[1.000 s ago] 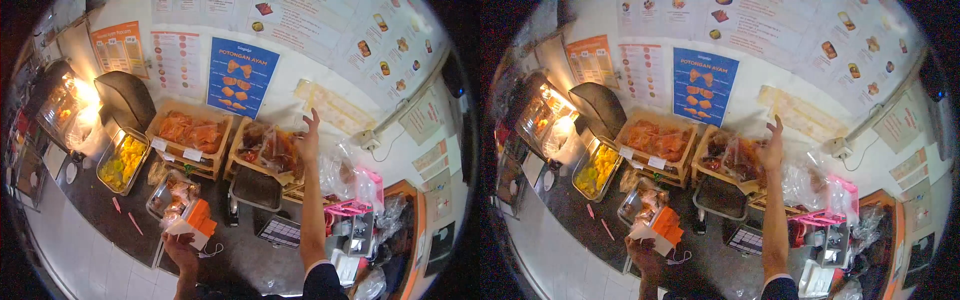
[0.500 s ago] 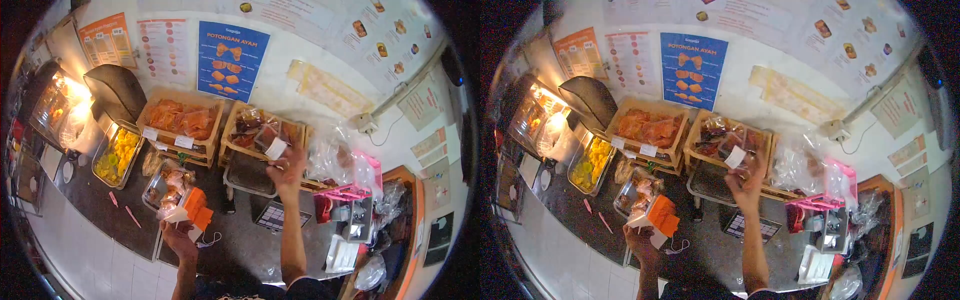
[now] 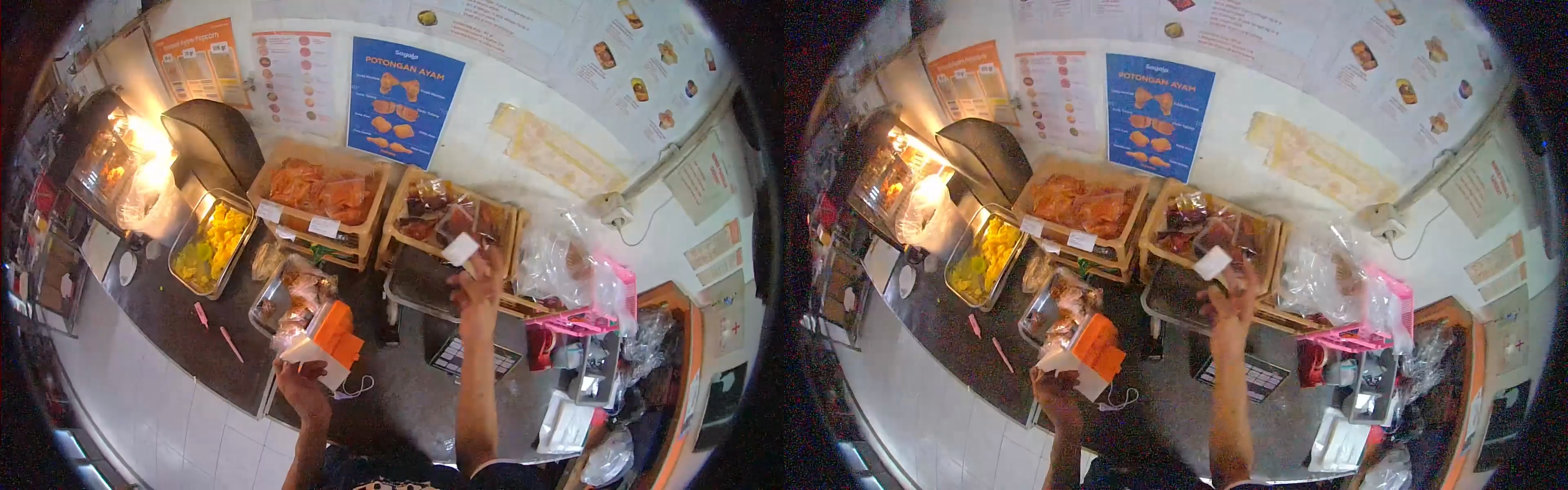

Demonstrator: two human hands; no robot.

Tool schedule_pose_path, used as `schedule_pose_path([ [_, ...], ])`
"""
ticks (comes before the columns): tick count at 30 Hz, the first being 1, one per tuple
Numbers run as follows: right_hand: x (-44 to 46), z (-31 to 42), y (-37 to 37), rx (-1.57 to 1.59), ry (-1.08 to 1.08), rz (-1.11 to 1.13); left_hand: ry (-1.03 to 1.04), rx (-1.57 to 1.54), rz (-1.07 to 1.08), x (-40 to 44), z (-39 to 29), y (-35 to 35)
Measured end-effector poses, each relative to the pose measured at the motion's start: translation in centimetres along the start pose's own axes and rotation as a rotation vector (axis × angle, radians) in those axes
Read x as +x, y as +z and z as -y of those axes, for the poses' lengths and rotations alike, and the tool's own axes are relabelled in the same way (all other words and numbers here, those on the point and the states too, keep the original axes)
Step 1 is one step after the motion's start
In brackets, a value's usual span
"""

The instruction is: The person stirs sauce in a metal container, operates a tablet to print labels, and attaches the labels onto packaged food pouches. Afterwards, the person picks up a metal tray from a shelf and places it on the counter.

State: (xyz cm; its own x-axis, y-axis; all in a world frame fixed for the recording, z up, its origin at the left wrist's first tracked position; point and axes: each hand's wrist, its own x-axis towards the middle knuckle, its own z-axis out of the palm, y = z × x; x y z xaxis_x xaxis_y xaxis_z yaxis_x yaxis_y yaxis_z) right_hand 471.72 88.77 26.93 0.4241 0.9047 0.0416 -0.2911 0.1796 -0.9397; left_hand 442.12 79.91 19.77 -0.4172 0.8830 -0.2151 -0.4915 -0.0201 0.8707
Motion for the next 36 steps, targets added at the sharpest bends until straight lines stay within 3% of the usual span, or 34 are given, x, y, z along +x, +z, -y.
schedule_pose_path([
  [1,-0.7,-1.5,0.5,0.002,0.003,-0.001,0.004,-0.060,0.030,0.0,0.0,0.5],
  [3,-1.3,-5.4,1.9,0.465,0.041,0.078,-0.009,-0.071,-0.013,-0.2,-0.6,2.6],
  [8,-2.0,-8.3,6.8,0.509,0.032,-0.057,0.090,-0.100,-0.098,1.6,-0.8,8.1],
  [12,-1.7,-9.8,7.8,0.522,-0.078,-0.016,0.157,-0.226,0.293,4.6,0.3,11.6],
  [13,-1.5,-10.0,8.1,0.502,-0.085,-0.033,0.154,-0.227,0.295,5.6,0.9,12.8],
  [16,-1.2,-11.0,8.0,0.521,-0.104,-0.039,0.102,-0.466,0.385,8.3,2.6,16.5],
  [19,-1.1,-11.2,8.4,0.527,-0.086,-0.056,-0.019,-0.562,0.662,10.4,3.3,18.8],
  [26,-0.5,-14.2,8.2,0.537,-0.162,-0.035,-0.141,-0.492,0.686,11.7,4.5,21.4],
  [30,-0.8,-13.0,9.0,0.509,-0.102,-0.112,-0.153,-0.497,0.752,12.6,6.9,21.7],
  [36,-0.8,-13.4,9.0,0.464,-0.182,-0.100,-0.150,-0.382,0.618,13.0,8.3,21.7],
])
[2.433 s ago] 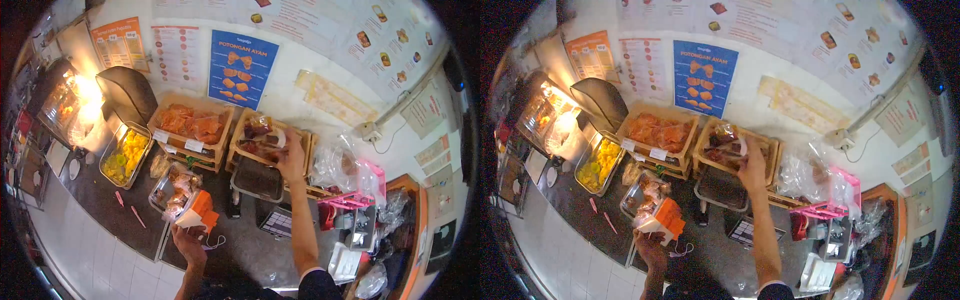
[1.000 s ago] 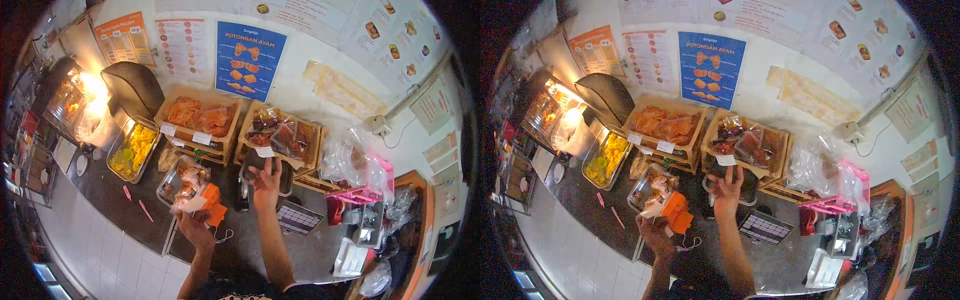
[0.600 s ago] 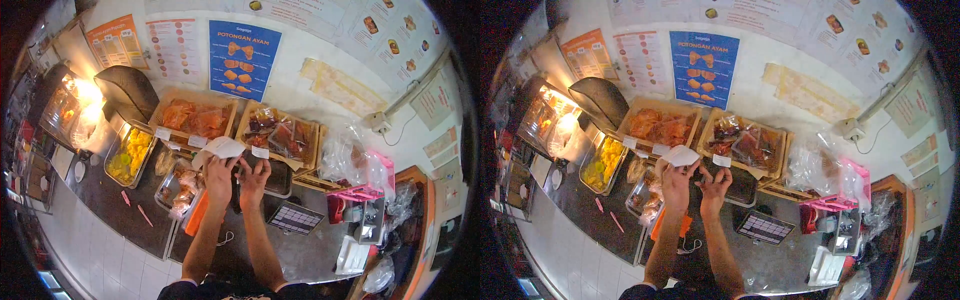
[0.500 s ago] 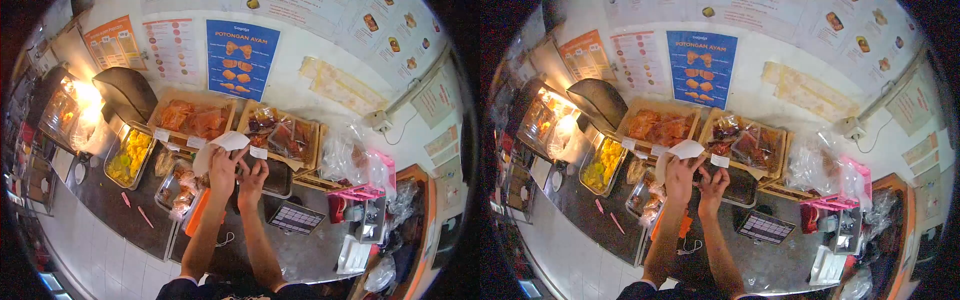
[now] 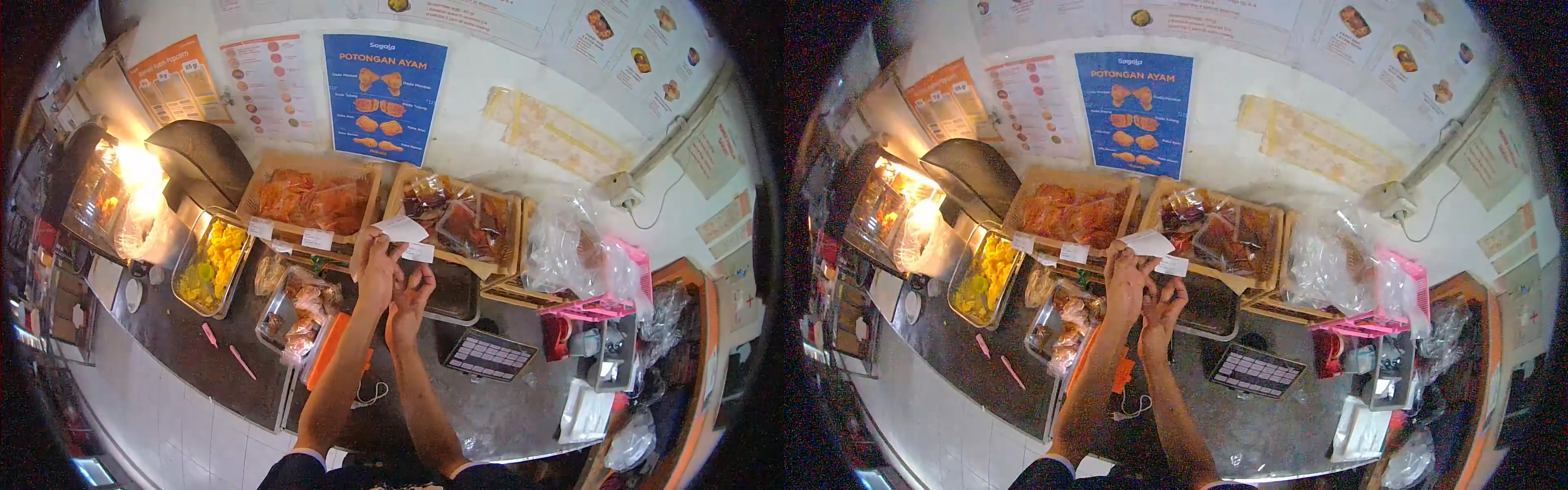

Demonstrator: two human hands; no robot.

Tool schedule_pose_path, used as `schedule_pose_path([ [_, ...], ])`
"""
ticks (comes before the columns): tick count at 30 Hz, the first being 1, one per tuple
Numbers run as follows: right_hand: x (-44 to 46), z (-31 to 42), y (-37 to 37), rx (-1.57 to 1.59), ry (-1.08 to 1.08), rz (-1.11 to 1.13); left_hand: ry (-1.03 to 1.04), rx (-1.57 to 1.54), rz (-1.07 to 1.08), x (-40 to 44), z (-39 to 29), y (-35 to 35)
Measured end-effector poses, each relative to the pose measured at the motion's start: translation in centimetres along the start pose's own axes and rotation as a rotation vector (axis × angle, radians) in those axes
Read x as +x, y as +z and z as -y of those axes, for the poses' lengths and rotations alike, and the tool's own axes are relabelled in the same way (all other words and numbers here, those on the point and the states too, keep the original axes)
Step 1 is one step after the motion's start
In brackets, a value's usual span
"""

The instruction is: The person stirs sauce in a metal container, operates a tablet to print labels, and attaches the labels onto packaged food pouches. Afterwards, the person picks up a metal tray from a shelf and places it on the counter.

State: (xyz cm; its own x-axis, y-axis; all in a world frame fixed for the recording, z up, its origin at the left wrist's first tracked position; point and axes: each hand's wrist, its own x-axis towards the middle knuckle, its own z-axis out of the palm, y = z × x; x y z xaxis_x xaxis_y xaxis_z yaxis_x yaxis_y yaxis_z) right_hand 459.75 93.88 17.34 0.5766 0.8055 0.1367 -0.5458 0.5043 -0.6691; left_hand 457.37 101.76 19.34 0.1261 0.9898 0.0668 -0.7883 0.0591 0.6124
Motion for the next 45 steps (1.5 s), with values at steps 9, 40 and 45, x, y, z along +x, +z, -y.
schedule_pose_path([
  [9,0.0,-0.2,-0.7,-0.033,0.043,0.016,-0.005,-0.026,-0.047,0.1,0.4,0.1],
  [40,10.0,8.6,-1.6,-1.764,-0.522,0.624,0.044,-0.009,0.048,-0.4,1.0,0.5],
  [45,10.0,9.5,-3.0,-1.673,-0.574,0.598,0.062,-0.010,0.045,-0.4,0.7,0.9],
])
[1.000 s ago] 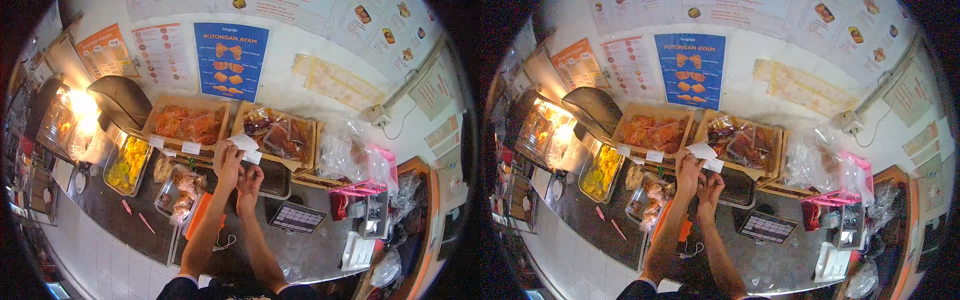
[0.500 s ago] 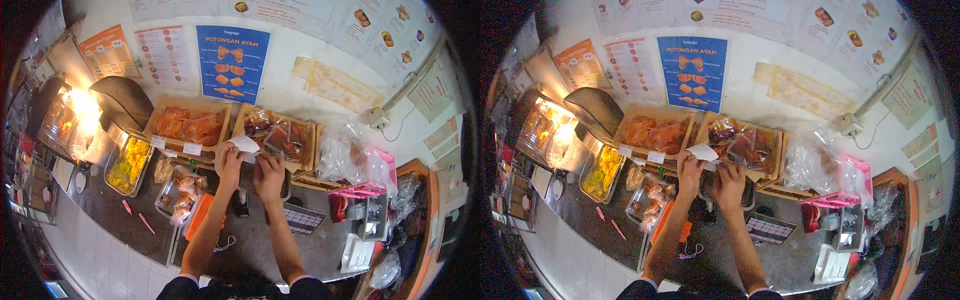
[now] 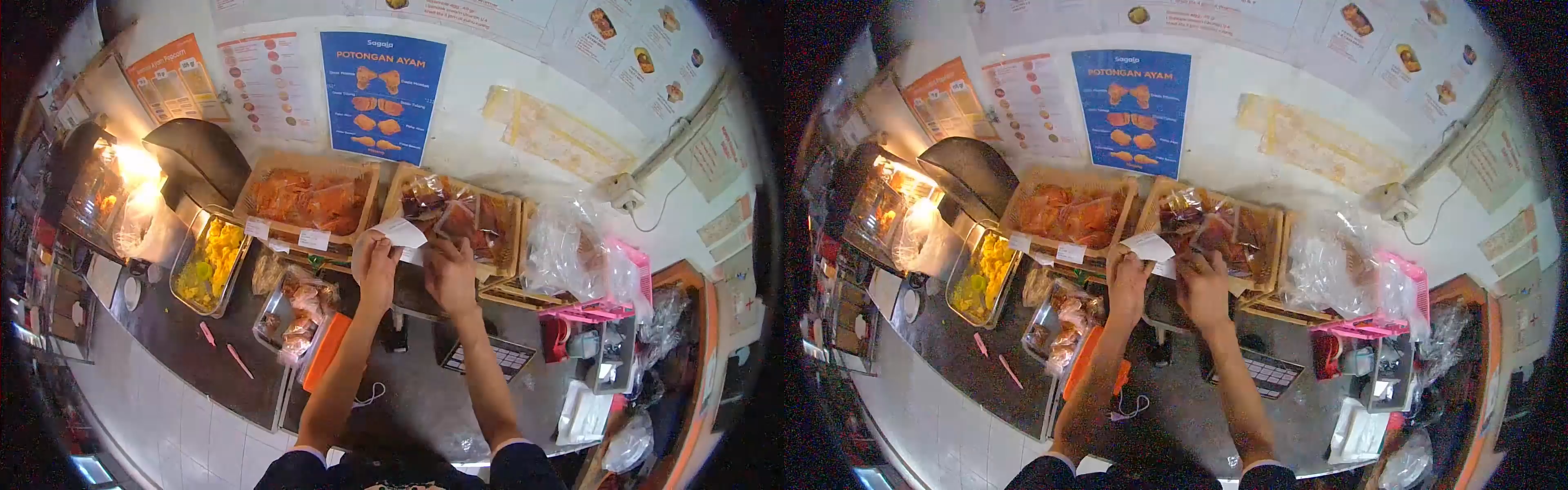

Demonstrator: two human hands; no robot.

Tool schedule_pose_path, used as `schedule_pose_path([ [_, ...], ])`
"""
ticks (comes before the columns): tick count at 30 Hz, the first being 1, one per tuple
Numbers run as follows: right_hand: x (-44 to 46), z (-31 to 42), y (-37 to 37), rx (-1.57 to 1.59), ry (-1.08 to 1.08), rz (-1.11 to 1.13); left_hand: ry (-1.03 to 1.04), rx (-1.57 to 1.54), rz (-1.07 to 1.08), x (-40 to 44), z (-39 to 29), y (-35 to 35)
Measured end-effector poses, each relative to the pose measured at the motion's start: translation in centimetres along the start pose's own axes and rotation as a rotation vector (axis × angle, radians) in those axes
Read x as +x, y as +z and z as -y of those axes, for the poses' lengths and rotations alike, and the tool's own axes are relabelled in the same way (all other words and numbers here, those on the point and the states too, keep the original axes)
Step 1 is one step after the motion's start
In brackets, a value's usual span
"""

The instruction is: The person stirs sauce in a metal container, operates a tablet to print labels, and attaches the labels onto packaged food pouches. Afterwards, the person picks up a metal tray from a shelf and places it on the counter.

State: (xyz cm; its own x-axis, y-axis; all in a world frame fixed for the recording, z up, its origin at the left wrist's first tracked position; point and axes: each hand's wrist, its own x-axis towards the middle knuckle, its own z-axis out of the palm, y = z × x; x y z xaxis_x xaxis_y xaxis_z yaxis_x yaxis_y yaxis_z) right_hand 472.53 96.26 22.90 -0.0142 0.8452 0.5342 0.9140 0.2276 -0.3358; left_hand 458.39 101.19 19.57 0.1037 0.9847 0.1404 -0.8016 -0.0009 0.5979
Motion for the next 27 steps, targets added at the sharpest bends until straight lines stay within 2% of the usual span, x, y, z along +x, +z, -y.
schedule_pose_path([
  [12,-0.3,2.5,-1.3,-0.091,0.025,-0.018,-0.002,-0.019,-0.007,0.3,0.0,-0.1],
  [14,-0.1,2.3,-0.7,-0.129,-0.012,0.028,-0.019,-0.026,-0.109,0.1,-0.3,0.1],
  [15,-0.6,2.2,-1.1,-0.129,-0.012,0.021,-0.017,-0.025,-0.103,-0.1,-0.7,-0.2],
  [17,-0.7,3.1,-3.6,-0.118,0.067,-0.098,0.089,0.097,0.067,-0.7,-2.4,-1.0],
  [18,-1.3,3.3,-4.7,-0.105,0.051,-0.095,0.070,0.088,0.068,-1.6,-3.5,-1.2],
  [20,-3.6,3.8,-6.9,0.301,0.269,-0.173,0.099,0.136,0.062,-4.8,-7.0,1.3],
  [21,-5.0,4.6,-7.8,0.316,0.264,-0.158,0.105,0.178,0.070,-6.5,-8.1,1.7],
  [23,-7.5,6.6,-10.0,0.922,0.648,-0.103,0.102,0.178,0.100,-10.1,-8.3,0.1],
  [24,-8.2,7.8,-11.2,0.930,0.658,-0.088,0.088,0.341,0.090,-12.5,-8.6,-0.3],
  [26,-9.5,10.1,-13.6,1.265,0.805,-0.012,0.053,0.564,0.163,-15.4,-10.9,2.3],
  [27,-10.3,10.9,-13.6,1.265,0.817,-0.011,0.042,0.566,0.159,-16.8,-10.8,2.5],
])
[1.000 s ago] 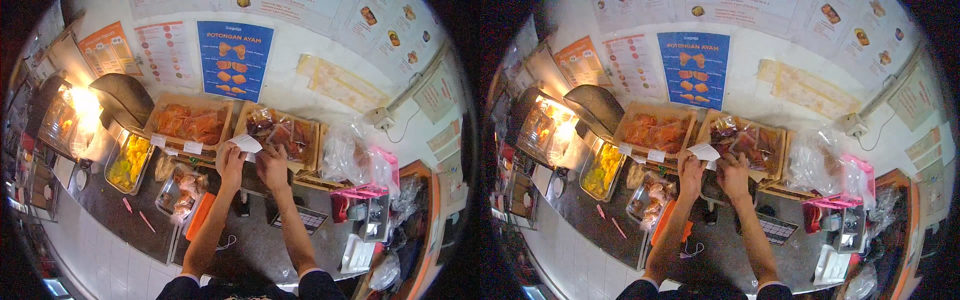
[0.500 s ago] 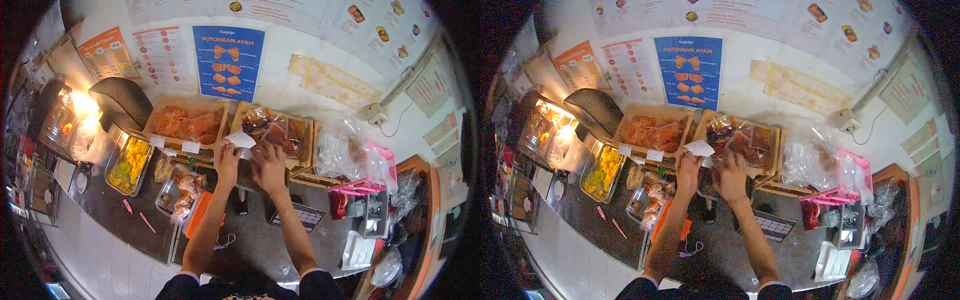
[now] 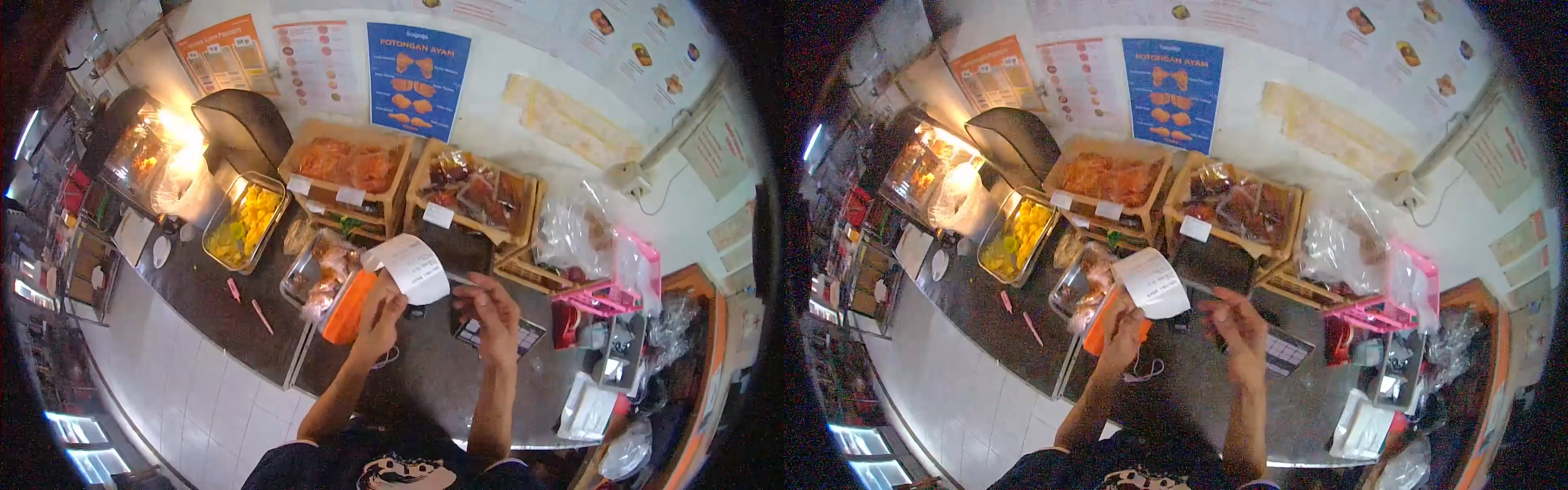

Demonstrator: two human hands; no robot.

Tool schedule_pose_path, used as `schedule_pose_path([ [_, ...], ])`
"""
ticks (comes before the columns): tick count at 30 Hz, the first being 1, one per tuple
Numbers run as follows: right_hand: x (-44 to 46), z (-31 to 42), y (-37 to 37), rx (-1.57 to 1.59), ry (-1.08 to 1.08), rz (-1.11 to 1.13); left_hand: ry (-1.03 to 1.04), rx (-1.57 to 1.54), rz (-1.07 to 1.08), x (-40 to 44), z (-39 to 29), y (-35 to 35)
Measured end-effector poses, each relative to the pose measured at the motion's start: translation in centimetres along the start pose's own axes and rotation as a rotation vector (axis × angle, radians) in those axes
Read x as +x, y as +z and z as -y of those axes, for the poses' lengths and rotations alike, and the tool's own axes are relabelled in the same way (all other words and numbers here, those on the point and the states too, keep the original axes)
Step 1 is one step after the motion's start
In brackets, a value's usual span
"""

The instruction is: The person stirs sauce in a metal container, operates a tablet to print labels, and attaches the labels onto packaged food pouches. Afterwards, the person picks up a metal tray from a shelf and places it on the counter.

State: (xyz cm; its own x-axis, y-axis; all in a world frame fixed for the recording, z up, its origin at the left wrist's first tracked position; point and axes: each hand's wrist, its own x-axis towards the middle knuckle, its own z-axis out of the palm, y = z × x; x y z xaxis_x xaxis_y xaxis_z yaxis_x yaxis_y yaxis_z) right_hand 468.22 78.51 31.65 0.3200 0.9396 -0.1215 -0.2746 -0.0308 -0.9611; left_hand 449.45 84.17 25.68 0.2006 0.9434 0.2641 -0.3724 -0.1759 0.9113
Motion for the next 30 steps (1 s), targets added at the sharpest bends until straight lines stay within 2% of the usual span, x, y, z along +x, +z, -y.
schedule_pose_path([
  [2,-1.5,-1.1,1.1,0.023,-0.045,0.088,-0.041,-0.012,0.068,-2.8,-0.8,1.2],
  [3,-2.0,-1.3,1.4,0.024,-0.039,0.093,0.050,0.064,0.110,-3.3,-1.5,1.8],
  [4,-2.8,-1.1,1.5,0.022,-0.034,0.096,0.046,0.063,0.104,-4.2,-1.8,1.9],
  [6,-4.1,-0.8,1.7,0.057,-0.063,0.102,-0.147,-0.014,0.094,-6.0,-2.3,2.0],
  [10,-5.6,-1.1,0.3,-0.059,-0.149,0.184,-0.155,-0.013,0.039,-8.3,-2.5,2.3],
  [12,-6.4,-0.7,-0.2,-0.091,-0.156,0.195,-0.247,-0.668,-0.156,-8.6,-2.8,2.9],
  [13,-6.6,-0.3,-0.7,-0.089,-0.153,0.195,-0.249,-0.666,-0.158,-8.9,-3.6,2.5],
  [15,-6.7,0.7,-2.0,-0.217,-0.128,0.266,-0.715,0.005,-0.065,-9.6,-6.3,0.7],
  [16,-6.6,1.4,-2.9,-0.218,-0.132,0.258,-0.715,0.005,-0.055,-10.0,-7.7,-0.1],
  [18,-6.4,2.7,-4.5,-0.439,-0.294,0.453,-0.545,0.671,0.201,-10.8,-10.7,-0.9],
  [19,-6.5,4.2,-4.6,-0.516,-0.313,0.558,-0.555,0.670,0.218,-10.9,-11.9,-0.2],
  [20,-6.5,4.9,-4.5,-0.515,-0.302,0.548,-0.255,0.708,0.201,-10.5,-13.0,0.5],
  [21,-6.5,5.5,-4.2,-0.520,-0.347,0.714,0.047,0.736,0.176,-10.1,-13.6,0.8],
  [22,-6.4,6.0,-3.8,-0.520,-0.391,0.886,0.035,0.736,0.176,-9.3,-13.1,1.7],
  [23,-6.3,6.8,-3.1,-0.500,-0.390,0.979,0.164,0.661,0.274,-8.4,-12.2,3.2],
  [25,-5.7,7.4,-3.0,-0.521,-0.380,1.002,0.172,0.514,0.590,-8.5,-10.4,3.0],
  [26,-5.4,7.6,-3.0,-0.546,-0.383,1.011,0.171,0.518,0.581,-9.1,-9.0,2.5],
  [28,-5.4,7.6,-3.4,-0.580,-0.412,0.932,-0.272,0.321,0.664,-10.3,-7.4,2.1],
  [30,-6.2,7.0,-3.8,-0.839,-0.463,0.474,-0.278,0.274,0.580,-11.4,-7.0,2.6],
])
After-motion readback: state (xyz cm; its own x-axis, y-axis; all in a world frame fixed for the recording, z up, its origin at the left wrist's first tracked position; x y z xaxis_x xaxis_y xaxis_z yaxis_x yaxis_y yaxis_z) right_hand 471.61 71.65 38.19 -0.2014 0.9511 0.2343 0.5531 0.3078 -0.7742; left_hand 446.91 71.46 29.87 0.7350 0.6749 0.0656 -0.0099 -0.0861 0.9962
